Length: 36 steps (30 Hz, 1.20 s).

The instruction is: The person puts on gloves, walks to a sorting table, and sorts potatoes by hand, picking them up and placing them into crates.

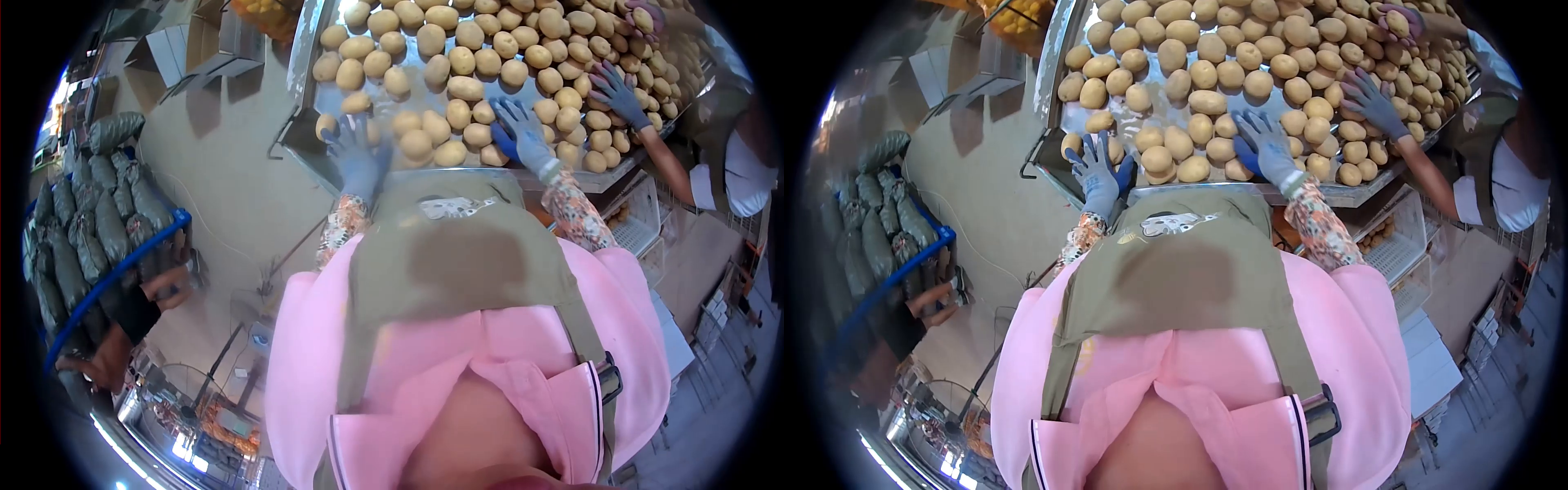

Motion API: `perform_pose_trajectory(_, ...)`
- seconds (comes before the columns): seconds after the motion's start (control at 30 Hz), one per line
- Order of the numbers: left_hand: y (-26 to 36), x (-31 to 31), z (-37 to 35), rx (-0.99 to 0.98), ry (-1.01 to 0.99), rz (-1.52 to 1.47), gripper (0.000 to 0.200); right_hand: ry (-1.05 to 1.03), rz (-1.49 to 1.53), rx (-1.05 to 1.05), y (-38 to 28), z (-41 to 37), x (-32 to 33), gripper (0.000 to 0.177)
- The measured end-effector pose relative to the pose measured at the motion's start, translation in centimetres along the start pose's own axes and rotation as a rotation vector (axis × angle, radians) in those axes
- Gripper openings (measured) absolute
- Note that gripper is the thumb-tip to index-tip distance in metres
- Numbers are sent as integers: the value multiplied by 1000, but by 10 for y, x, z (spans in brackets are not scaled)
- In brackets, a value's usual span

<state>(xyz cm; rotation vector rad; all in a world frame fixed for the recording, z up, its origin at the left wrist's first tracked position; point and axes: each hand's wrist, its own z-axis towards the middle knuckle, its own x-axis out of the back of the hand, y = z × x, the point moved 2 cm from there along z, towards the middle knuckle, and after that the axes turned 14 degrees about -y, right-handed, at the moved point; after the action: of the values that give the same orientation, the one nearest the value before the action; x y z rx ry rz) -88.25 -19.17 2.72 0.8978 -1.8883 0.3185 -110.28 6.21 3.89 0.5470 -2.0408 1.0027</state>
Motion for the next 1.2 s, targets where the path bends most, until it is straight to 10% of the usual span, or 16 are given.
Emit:
perform_pose_trajectory(0.27,0,13,3,130,-173,-265,92,360,367,169,-76,13,-19,36)
perform_pose_trajectory(0.33,-3,11,2,126,-206,-314,90,263,102,83,-101,23,-24,36)
perform_pose_trajectory(0.43,-11,6,5,-81,-7,-739,86,-547,316,484,-120,46,-17,43)
perform_pose_trajectory(0.57,-33,-18,6,-66,99,-653,74,-455,1100,274,-99,63,52,45)
perform_pose_trajectory(0.67,-37,-21,-8,-4,279,-249,62,219,395,100,-55,66,78,41)
perform_pose_trajectory(0.73,-41,-28,-7,-118,366,-247,61,165,-286,15,11,69,29,48)
perform_pose_trajectory(0.93,15,-26,7,-271,-96,-479,82,-91,-99,159,-56,35,-42,55)
perform_pose_trajectory(1.03,31,-27,6,-115,-200,-170,93,-192,200,508,-104,51,-6,46)
perform_pose_trajectory(1.13,32,-17,8,-98,-273,-233,92,-357,1494,-97,-108,80,71,44)
perform_pose_trajectory(1.2,25,-26,10,-109,-277,-236,91,77,1527,-78,-56,122,85,40)
